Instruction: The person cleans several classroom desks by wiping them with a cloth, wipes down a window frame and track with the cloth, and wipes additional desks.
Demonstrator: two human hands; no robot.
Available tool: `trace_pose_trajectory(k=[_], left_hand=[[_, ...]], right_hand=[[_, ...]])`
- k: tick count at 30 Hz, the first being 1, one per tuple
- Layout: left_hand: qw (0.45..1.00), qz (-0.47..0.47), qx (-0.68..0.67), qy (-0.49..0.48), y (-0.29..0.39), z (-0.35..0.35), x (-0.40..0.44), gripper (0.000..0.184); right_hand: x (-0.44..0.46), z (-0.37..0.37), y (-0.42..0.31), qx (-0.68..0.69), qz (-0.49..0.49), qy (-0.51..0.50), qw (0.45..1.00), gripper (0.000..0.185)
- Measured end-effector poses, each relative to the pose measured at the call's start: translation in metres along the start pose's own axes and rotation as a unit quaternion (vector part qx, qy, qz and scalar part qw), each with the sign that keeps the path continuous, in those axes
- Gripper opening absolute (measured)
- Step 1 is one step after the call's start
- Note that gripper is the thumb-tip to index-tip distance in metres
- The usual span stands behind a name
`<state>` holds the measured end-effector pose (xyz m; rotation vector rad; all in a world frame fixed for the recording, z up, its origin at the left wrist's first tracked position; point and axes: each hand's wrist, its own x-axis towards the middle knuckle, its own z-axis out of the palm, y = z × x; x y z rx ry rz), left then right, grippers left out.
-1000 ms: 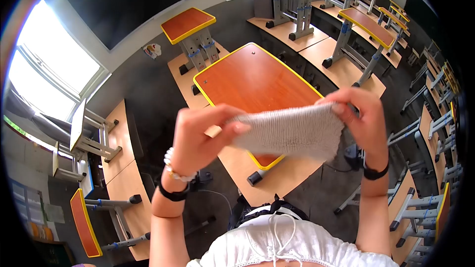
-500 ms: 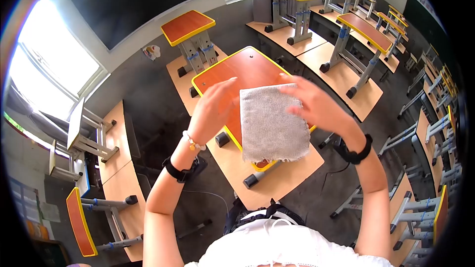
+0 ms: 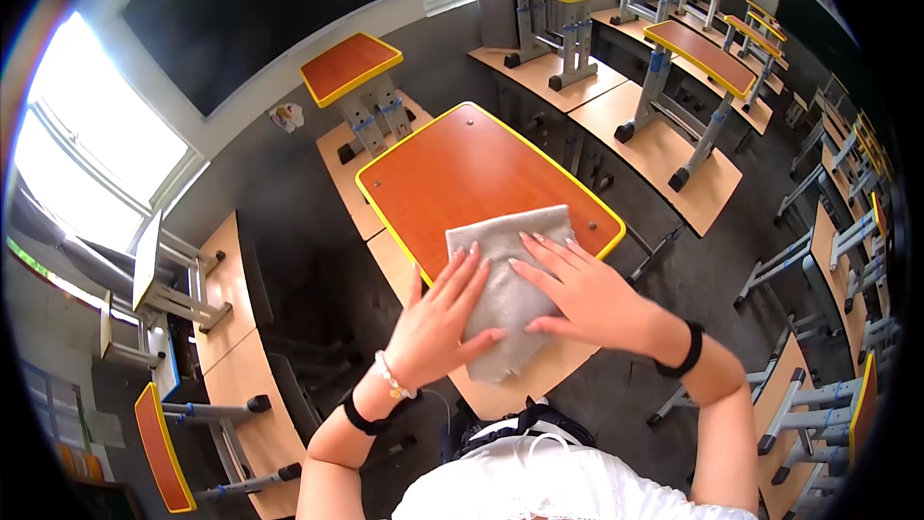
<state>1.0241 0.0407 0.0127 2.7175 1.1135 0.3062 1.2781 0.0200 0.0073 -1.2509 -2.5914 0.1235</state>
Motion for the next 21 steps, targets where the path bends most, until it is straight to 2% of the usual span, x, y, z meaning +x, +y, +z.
trace_pose_trajectory(k=[3, 6, 9, 12, 14, 16, 17, 18, 21], left_hand=[[0.996, -0.024, 0.066, -0.048, -0.041, -0.010, 0.043, 0.075], [0.991, -0.070, 0.105, -0.052, -0.096, -0.014, 0.100, 0.071], [0.983, -0.098, 0.141, -0.063, -0.097, -0.017, 0.109, 0.072], [0.987, -0.096, 0.119, -0.054, -0.062, -0.012, 0.079, 0.074], [0.994, -0.077, 0.080, -0.017, -0.031, -0.001, 0.040, 0.074], [0.997, -0.070, 0.035, 0.020, 0.003, 0.006, 0.003, 0.072], [0.997, -0.072, 0.016, 0.032, 0.018, 0.008, -0.010, 0.072], [0.995, -0.083, 0.013, 0.049, 0.031, 0.014, -0.018, 0.071], [0.988, -0.123, 0.005, 0.096, 0.057, 0.030, -0.029, 0.069]], right_hand=[[0.052, 0.003, 0.033, -0.031, 0.025, -0.094, 0.995, 0.077], [0.134, 0.008, 0.077, -0.073, 0.039, -0.157, 0.984, 0.080], [0.158, -0.010, 0.084, -0.082, 0.036, -0.249, 0.964, 0.084], [0.126, -0.016, 0.078, -0.064, -0.019, -0.247, 0.967, 0.087], [0.075, -0.015, 0.062, -0.029, -0.067, -0.186, 0.980, 0.085], [0.028, -0.025, 0.030, 0.015, -0.059, -0.151, 0.987, 0.084], [0.010, -0.015, 0.027, 0.010, -0.093, -0.104, 0.990, 0.082], [-0.005, -0.013, 0.018, 0.003, -0.094, -0.067, 0.993, 0.080], [-0.024, -0.008, -0.015, 0.024, -0.005, 0.000, 1.000, 0.075]])
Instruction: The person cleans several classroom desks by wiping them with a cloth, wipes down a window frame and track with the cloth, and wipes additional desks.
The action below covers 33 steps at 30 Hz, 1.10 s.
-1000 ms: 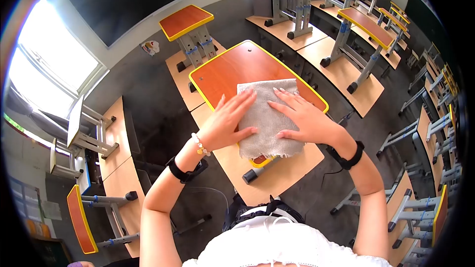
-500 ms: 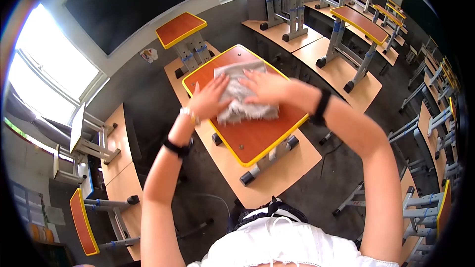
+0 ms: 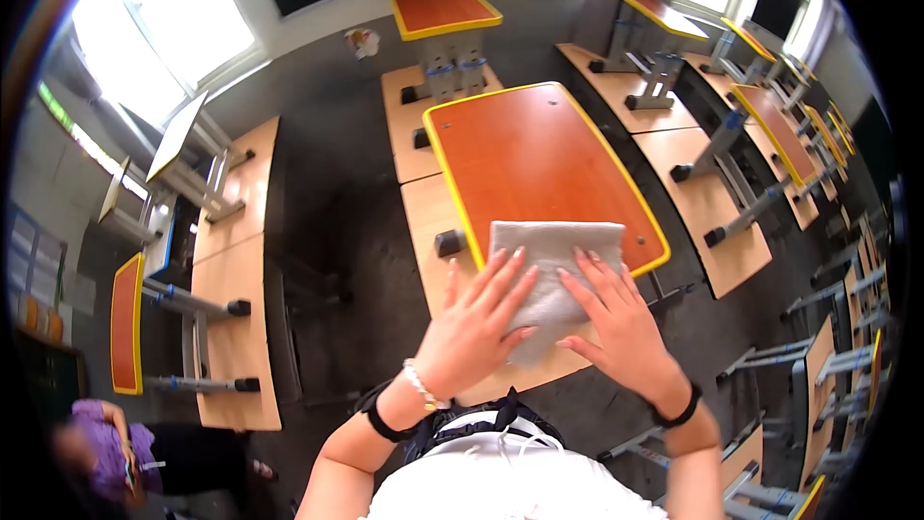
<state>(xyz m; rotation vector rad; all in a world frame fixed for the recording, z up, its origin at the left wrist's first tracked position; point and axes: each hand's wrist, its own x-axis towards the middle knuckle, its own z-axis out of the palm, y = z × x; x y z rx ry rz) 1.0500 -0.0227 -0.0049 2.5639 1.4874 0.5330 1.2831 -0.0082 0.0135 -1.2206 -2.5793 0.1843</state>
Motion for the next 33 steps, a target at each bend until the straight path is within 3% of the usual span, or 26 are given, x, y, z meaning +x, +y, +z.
trace_pose_trajectory(k=[6, 9, 12, 16, 17, 21, 27, 33], left_hand=[[0.994, 0.098, -0.055, -0.006, -0.035, 0.001, 0.008, 0.062], [0.969, 0.207, -0.135, 0.008, -0.082, 0.006, 0.026, 0.058], [0.947, 0.293, -0.129, 0.036, -0.123, 0.015, 0.051, 0.059], [0.921, 0.348, -0.169, 0.051, -0.177, 0.021, 0.100, 0.071], [0.913, 0.360, -0.182, 0.063, -0.189, 0.021, 0.112, 0.067], [0.908, 0.334, -0.234, 0.094, -0.220, 0.036, 0.145, 0.050], [0.913, 0.315, -0.203, 0.160, -0.245, 0.032, 0.172, 0.034], [0.919, 0.220, -0.265, 0.193, -0.218, 0.051, 0.156, 0.040]], right_hand=[[0.005, 0.045, -0.053, 0.015, 0.155, 0.158, 0.975, 0.076], [0.017, 0.048, -0.083, -0.007, 0.216, 0.156, 0.964, 0.078], [0.047, 0.061, -0.109, -0.069, 0.282, 0.153, 0.945, 0.076], [0.112, 0.083, -0.128, -0.147, 0.383, 0.175, 0.895, 0.070], [0.127, 0.092, -0.126, -0.157, 0.403, 0.188, 0.882, 0.069], [0.193, 0.111, -0.113, -0.191, 0.431, 0.247, 0.846, 0.064], [0.234, 0.131, -0.090, -0.246, 0.437, 0.284, 0.817, 0.056], [0.220, 0.137, -0.076, -0.251, 0.418, 0.283, 0.826, 0.055]])
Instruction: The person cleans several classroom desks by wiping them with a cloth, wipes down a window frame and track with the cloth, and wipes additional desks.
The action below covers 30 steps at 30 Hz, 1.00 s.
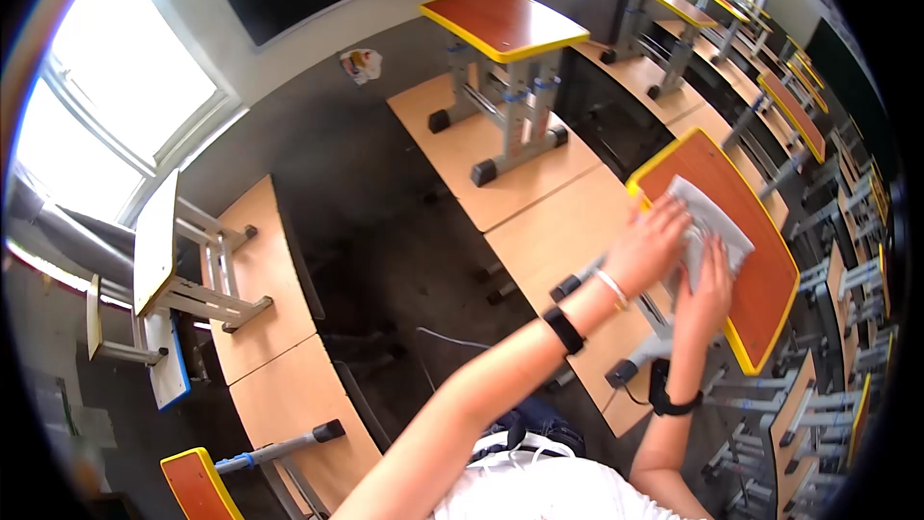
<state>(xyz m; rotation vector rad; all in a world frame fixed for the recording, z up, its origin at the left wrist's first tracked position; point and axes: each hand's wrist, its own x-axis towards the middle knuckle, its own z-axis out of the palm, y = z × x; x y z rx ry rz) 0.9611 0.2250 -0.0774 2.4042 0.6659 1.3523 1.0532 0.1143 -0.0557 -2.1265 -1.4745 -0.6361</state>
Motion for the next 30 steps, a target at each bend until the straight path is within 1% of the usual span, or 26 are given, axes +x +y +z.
trace_pose_trajectory(k=[3, 5, 7, 8, 12, 15, 16, 18, 21, 23, 25, 27, 29, 30], left_hand=[[1.000, 0.009, -0.008, 0.009, -0.001, 0.004, 0.000, 0.040], [0.999, 0.032, 0.013, 0.011, -0.002, -0.002, 0.001, 0.044], [0.999, 0.040, 0.021, -0.014, -0.002, -0.010, -0.003, 0.050], [0.998, 0.054, 0.032, -0.024, -0.008, -0.016, -0.001, 0.052], [0.992, 0.089, -0.028, -0.090, -0.048, -0.037, 0.007, 0.062], [0.972, 0.193, -0.088, -0.099, -0.098, -0.050, 0.023, 0.064], [0.966, 0.220, -0.074, -0.118, -0.111, -0.052, 0.026, 0.062], [0.957, 0.217, -0.108, -0.158, -0.127, -0.057, 0.032, 0.058], [0.950, 0.182, -0.149, -0.203, -0.152, -0.069, 0.035, 0.052], [0.943, 0.167, -0.178, -0.226, -0.168, -0.080, 0.043, 0.049], [0.935, 0.151, -0.206, -0.245, -0.178, -0.097, 0.060, 0.048], [0.938, 0.171, -0.201, -0.223, -0.189, -0.108, 0.083, 0.047], [0.942, 0.189, -0.193, -0.201, -0.202, -0.119, 0.101, 0.052], [0.952, 0.181, -0.168, -0.183, -0.205, -0.129, 0.112, 0.047]], right_hand=[[0.002, -0.002, -0.003, 0.003, 0.007, 0.011, 1.000, 0.052], [0.002, -0.002, -0.019, -0.034, 0.028, 0.033, 0.999, 0.048], [-0.002, 0.001, -0.040, -0.072, 0.077, 0.054, 0.993, 0.046], [-0.002, 0.006, -0.046, -0.080, 0.086, 0.070, 0.991, 0.044], [0.015, 0.018, -0.081, -0.058, 0.124, 0.084, 0.987, 0.038], [0.027, 0.028, -0.099, -0.045, 0.130, 0.079, 0.987, 0.036], [0.027, 0.029, -0.103, -0.038, 0.139, 0.062, 0.988, 0.036], [0.032, 0.033, -0.113, -0.034, 0.151, 0.040, 0.987, 0.036], [0.043, 0.043, -0.126, -0.030, 0.145, -0.003, 0.989, 0.034], [0.060, 0.050, -0.133, -0.021, 0.120, -0.004, 0.993, 0.031], [0.077, 0.055, -0.141, 0.014, 0.120, -0.014, 0.993, 0.028], [0.090, 0.063, -0.148, 0.055, 0.120, -0.014, 0.991, 0.029], [0.106, 0.073, -0.159, 0.095, 0.125, 0.004, 0.988, 0.030], [0.113, 0.080, -0.165, 0.119, 0.117, 0.012, 0.986, 0.033]])
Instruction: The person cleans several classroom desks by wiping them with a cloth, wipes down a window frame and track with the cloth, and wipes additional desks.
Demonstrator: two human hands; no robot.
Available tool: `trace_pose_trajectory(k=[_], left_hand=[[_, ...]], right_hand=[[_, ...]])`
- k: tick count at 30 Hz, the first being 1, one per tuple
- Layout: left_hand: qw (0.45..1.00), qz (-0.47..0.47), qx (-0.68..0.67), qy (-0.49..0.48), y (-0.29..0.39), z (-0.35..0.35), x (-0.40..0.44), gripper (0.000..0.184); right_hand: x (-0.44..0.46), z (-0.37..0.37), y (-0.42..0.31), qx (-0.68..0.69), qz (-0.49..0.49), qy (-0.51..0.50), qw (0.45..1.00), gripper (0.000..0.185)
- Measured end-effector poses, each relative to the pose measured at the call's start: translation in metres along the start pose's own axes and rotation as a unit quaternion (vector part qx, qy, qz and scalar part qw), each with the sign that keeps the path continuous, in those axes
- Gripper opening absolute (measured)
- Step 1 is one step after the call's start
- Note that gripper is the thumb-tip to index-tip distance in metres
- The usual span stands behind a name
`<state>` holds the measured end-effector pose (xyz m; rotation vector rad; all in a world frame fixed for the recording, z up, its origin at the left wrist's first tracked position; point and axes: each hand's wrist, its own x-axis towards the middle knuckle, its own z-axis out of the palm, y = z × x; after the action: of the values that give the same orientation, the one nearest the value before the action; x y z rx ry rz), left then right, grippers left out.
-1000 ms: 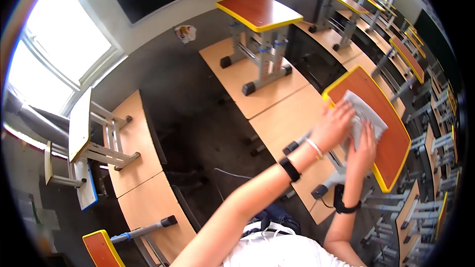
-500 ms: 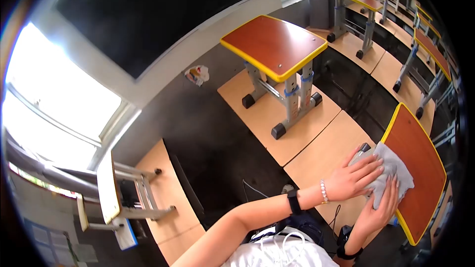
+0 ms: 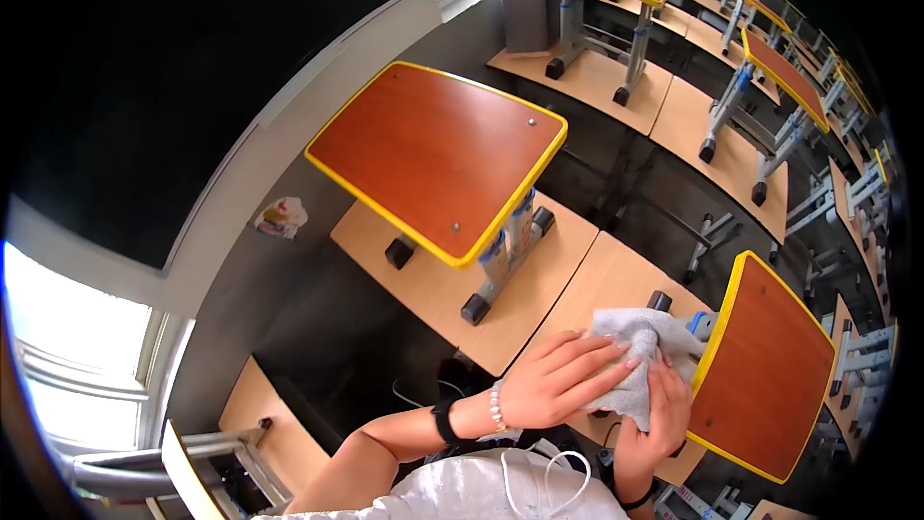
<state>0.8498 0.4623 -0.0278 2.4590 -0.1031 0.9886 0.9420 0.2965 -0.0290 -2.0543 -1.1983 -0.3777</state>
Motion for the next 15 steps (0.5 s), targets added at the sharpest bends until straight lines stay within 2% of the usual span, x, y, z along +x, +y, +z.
trace_pose_trajectory(k=[3, 5, 7, 10, 11, 13, 15], left_hand=[[0.994, 0.027, 0.070, 0.080, -0.018, -0.036, 0.003, 0.040], [0.986, 0.061, 0.122, 0.095, -0.037, -0.063, -0.001, 0.030], [0.989, 0.044, 0.089, 0.106, -0.058, -0.092, -0.001, 0.030], [0.992, 0.043, 0.106, 0.054, -0.114, -0.127, -0.011, 0.034], [0.990, 0.043, 0.135, 0.022, -0.134, -0.142, -0.013, 0.039], [0.989, 0.054, 0.132, -0.049, -0.177, -0.173, -0.023, 0.036], [0.986, 0.030, 0.152, -0.056, -0.209, -0.198, -0.043, 0.046]], right_hand=[[0.021, 0.018, -0.030, 0.006, -0.030, 0.007, 1.000, 0.037], [0.041, 0.032, -0.056, 0.020, -0.052, 0.018, 0.998, 0.040], [0.057, 0.053, -0.084, 0.019, -0.042, 0.014, 0.999, 0.041], [0.079, 0.103, -0.123, 0.050, 0.041, -0.046, 0.997, 0.044], [0.087, 0.121, -0.135, 0.049, 0.068, -0.100, 0.991, 0.050], [0.096, 0.156, -0.163, -0.112, 0.021, -0.094, 0.989, 0.058], [0.118, 0.184, -0.178, -0.119, -0.033, -0.140, 0.982, 0.065]])
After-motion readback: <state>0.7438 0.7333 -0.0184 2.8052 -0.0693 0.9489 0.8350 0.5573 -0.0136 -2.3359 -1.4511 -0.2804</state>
